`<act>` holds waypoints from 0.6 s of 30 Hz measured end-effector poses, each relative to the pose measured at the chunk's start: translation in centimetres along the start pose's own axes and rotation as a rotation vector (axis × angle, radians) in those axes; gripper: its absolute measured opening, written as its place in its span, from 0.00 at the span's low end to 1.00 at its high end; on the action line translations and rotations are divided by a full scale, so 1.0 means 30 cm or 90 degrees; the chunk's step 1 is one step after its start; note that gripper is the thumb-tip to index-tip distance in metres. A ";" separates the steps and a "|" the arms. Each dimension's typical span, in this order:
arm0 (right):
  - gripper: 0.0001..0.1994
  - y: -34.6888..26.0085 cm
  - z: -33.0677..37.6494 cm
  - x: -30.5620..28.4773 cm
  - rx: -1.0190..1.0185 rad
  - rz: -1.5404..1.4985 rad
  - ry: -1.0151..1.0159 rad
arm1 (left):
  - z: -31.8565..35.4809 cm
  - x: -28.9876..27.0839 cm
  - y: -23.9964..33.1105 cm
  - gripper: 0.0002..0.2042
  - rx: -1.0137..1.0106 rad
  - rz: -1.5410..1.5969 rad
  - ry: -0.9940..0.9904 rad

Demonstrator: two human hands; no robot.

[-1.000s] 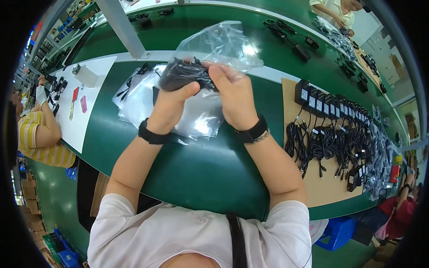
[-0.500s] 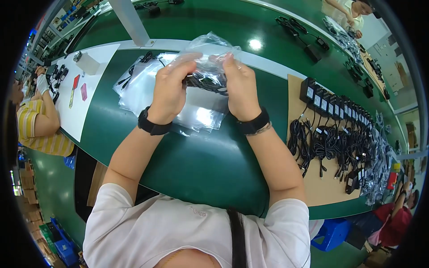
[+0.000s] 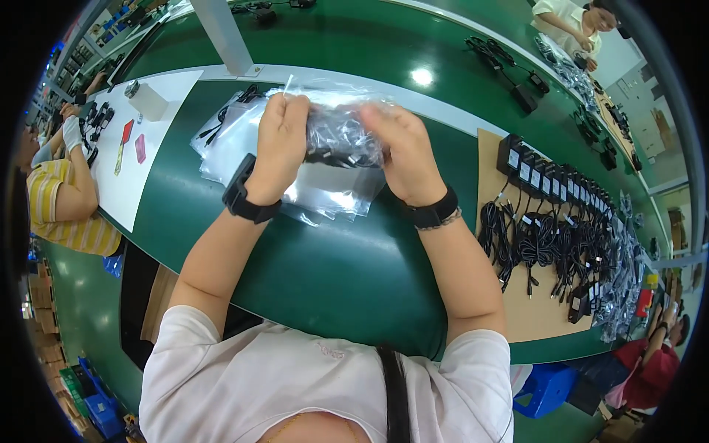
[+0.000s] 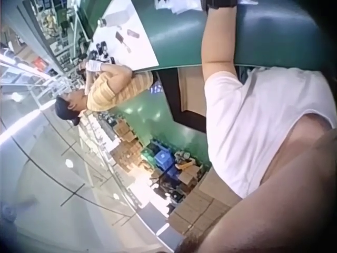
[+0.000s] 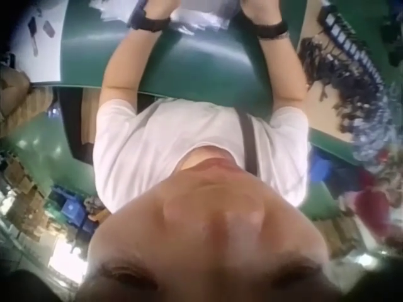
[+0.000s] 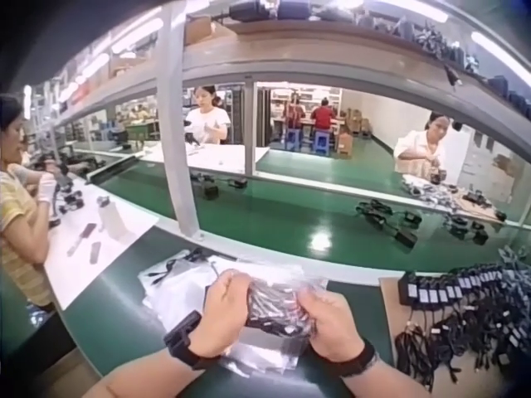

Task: Packaging power adapters into individual plastic bags on an assembly line.

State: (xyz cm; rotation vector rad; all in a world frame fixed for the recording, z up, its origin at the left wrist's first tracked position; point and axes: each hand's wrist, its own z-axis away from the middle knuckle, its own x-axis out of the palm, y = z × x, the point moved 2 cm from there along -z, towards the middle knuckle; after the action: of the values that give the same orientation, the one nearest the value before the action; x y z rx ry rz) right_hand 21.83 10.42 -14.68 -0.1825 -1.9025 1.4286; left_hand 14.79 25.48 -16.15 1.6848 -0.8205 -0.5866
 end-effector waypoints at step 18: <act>0.33 -0.012 -0.565 -0.621 0.099 1.419 0.153 | -0.046 -0.115 -0.066 0.06 0.068 0.044 -0.035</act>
State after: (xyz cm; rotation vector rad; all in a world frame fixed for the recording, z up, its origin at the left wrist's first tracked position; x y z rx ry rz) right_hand 45.91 13.75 -21.23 -2.7562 -0.7097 2.3220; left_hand 14.06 29.28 -17.82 1.7356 -0.9603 -0.5515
